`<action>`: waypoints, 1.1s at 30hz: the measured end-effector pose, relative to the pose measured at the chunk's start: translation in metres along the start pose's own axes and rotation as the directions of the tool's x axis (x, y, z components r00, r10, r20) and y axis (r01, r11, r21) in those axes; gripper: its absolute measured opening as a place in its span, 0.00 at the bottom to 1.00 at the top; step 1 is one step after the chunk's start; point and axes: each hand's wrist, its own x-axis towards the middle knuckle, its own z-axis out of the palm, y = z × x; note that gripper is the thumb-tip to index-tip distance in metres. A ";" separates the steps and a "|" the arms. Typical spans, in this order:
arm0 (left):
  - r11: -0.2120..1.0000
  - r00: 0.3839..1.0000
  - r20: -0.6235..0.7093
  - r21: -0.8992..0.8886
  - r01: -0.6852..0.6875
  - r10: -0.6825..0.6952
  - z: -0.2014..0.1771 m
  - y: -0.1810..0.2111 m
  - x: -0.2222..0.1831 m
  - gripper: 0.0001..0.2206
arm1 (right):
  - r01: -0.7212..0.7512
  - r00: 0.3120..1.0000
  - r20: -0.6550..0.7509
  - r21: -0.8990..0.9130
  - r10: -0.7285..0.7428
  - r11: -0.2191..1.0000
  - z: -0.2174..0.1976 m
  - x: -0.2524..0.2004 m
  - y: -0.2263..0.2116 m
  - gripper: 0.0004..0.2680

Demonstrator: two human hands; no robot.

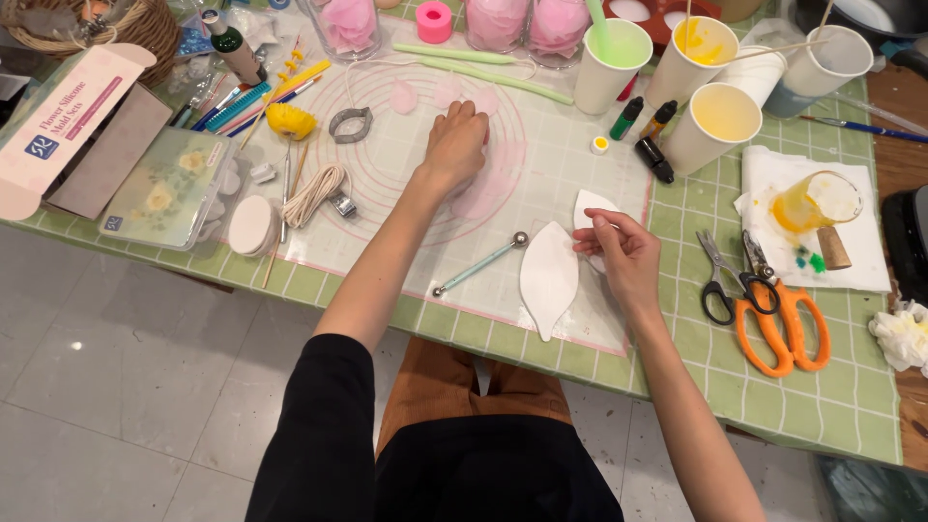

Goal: Shape and thin the edges of wax candle petals using a ball tool and a mold.

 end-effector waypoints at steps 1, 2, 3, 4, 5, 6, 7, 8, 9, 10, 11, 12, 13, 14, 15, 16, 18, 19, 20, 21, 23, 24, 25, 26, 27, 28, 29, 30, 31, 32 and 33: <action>1.000 1.000 0.001 -0.001 -0.002 0.002 0.005 0.000 0.001 0.09 | -0.001 1.000 -0.002 -0.001 0.001 1.000 0.000 -0.001 -0.002 0.10; 1.000 0.999 -0.033 0.021 -0.006 0.007 0.010 0.000 0.003 0.09 | -0.004 1.000 -0.004 -0.016 0.004 1.000 0.001 -0.001 -0.004 0.10; 0.999 0.998 -0.067 0.044 -0.009 0.012 0.015 -0.001 0.003 0.08 | -0.007 1.000 -0.005 -0.031 0.007 1.000 0.002 -0.002 -0.007 0.10; 0.999 0.998 -0.067 0.045 -0.009 0.012 0.022 -0.003 0.005 0.08 | -0.007 1.000 -0.005 -0.030 0.007 1.000 0.002 -0.002 -0.005 0.10; 0.995 0.996 -0.085 0.095 -0.002 0.010 0.028 -0.005 0.006 0.09 | -0.004 1.000 -0.001 -0.031 0.004 1.000 0.001 -0.002 -0.004 0.10; 0.989 0.994 -0.105 0.145 0.004 0.011 0.035 -0.007 0.010 0.10 | 0.002 1.000 0.002 -0.033 -0.002 0.999 0.000 -0.002 -0.004 0.10; 0.989 0.994 -0.107 0.145 0.003 0.013 0.035 -0.007 0.010 0.10 | 0.005 1.000 0.002 -0.033 -0.005 0.999 0.001 -0.001 -0.004 0.10; 0.989 0.994 -0.110 0.148 0.016 0.000 0.036 -0.007 0.010 0.10 | 0.004 1.000 0.001 -0.026 -0.004 1.000 0.001 -0.001 -0.004 0.10; 0.988 0.994 -0.113 0.151 0.029 -0.012 0.037 -0.006 0.010 0.09 | 0.004 1.000 0.000 -0.019 -0.004 1.000 0.001 -0.002 -0.004 0.10; 0.988 0.993 -0.113 0.150 0.028 -0.011 0.033 -0.005 0.009 0.09 | 0.005 1.000 -0.001 -0.020 -0.005 1.000 0.001 -0.002 -0.005 0.10; 0.997 0.994 -0.106 0.062 0.048 -0.041 0.029 -0.004 0.008 0.08 | 0.003 1.000 0.000 -0.023 -0.003 1.000 0.000 -0.002 -0.006 0.10; 0.997 0.993 -0.094 -0.024 0.072 -0.074 0.025 -0.004 0.006 0.06 | -0.001 1.000 0.002 -0.025 0.001 1.000 0.001 -0.002 -0.007 0.10; 0.997 0.993 -0.093 -0.024 0.072 -0.074 0.020 -0.003 0.004 0.06 | -0.002 1.000 0.003 -0.024 0.002 1.000 0.000 -0.002 -0.006 0.10; 0.993 0.994 -0.075 -0.086 0.079 -0.085 0.014 -0.002 0.001 0.08 | -0.002 1.000 0.008 -0.014 0.002 1.000 -0.001 -0.001 -0.005 0.10; 0.985 0.994 -0.056 -0.148 0.086 -0.095 0.009 -0.001 -0.001 0.10 | -0.002 1.000 0.014 -0.004 0.002 1.000 -0.001 -0.001 -0.004 0.10; 0.985 0.994 -0.055 -0.148 0.088 -0.097 0.009 0.000 -0.003 0.10 | -0.003 1.000 0.015 -0.003 0.003 1.000 -0.001 -0.002 -0.004 0.10; 0.990 0.995 -0.080 -0.126 0.055 -0.066 0.008 0.002 -0.004 0.10 | -0.003 1.000 0.017 -0.019 0.003 1.000 -0.001 -0.002 -0.004 0.10; 0.990 0.995 -0.080 -0.126 0.056 -0.066 0.009 0.001 -0.004 0.10 | -0.002 1.000 0.018 -0.019 0.003 1.000 0.000 -0.002 -0.005 0.10; 0.995 0.995 -0.079 -0.085 0.060 -0.066 0.011 0.002 -0.002 0.09 | -0.005 1.000 0.016 -0.021 0.005 1.000 0.000 -0.002 -0.005 0.10; 0.997 0.995 -0.077 -0.045 0.063 -0.066 0.013 0.002 -0.001 0.08 | -0.008 1.000 0.014 -0.023 0.008 1.000 0.000 -0.002 -0.006 0.10; 0.998 0.995 -0.082 -0.014 0.060 -0.061 0.018 0.001 0.003 0.08 | -0.001 1.000 0.011 -0.020 0.001 1.000 0.000 0.000 -0.005 0.10; 0.998 0.994 -0.085 0.016 0.066 -0.064 0.022 0.000 0.003 0.08 | 0.001 1.000 0.014 -0.017 -0.001 1.000 0.000 -0.001 -0.003 0.10; 0.998 0.995 -0.084 0.015 0.064 -0.062 0.024 0.000 0.004 0.08 | 0.000 1.000 0.011 -0.018 0.001 1.000 -0.001 -0.001 -0.003 0.10; 0.998 0.993 -0.096 0.017 0.064 -0.062 0.025 -0.001 0.005 0.07 | -0.001 1.000 0.011 -0.019 0.002 1.000 -0.001 -0.001 -0.003 0.11; 0.998 0.992 -0.108 0.019 0.064 -0.062 0.026 -0.002 0.005 0.06 | -0.002 1.000 0.011 -0.020 0.003 1.000 -0.001 -0.001 -0.003 0.11; 0.998 0.992 -0.110 0.018 0.062 -0.060 0.034 -0.007 0.009 0.06 | 0.000 1.000 0.010 -0.022 0.000 1.000 -0.001 0.000 -0.003 0.11; 0.997 0.990 -0.130 0.056 0.053 -0.045 0.042 -0.013 0.014 0.06 | 0.000 1.000 0.013 -0.017 0.000 1.000 -0.001 0.000 -0.004 0.11; 0.995 0.988 -0.149 0.094 0.045 -0.031 0.051 -0.018 0.017 0.06 | -0.001 1.000 0.015 -0.012 0.001 1.000 -0.001 -0.001 -0.004 0.11; 0.995 0.988 -0.149 0.092 0.043 -0.029 0.048 -0.016 0.016 0.06 | 0.001 1.000 0.014 -0.013 0.000 1.000 0.000 -0.001 -0.005 0.11; 0.996 0.991 -0.131 0.075 0.051 -0.041 0.045 -0.014 0.016 0.07 | -0.005 1.000 0.007 -0.025 0.005 1.000 0.000 -0.001 -0.006 0.11; 0.997 0.992 -0.112 0.059 0.060 -0.053 0.041 -0.012 0.016 0.08 | -0.010 1.000 0.001 -0.037 0.010 0.999 0.000 0.000 -0.007 0.11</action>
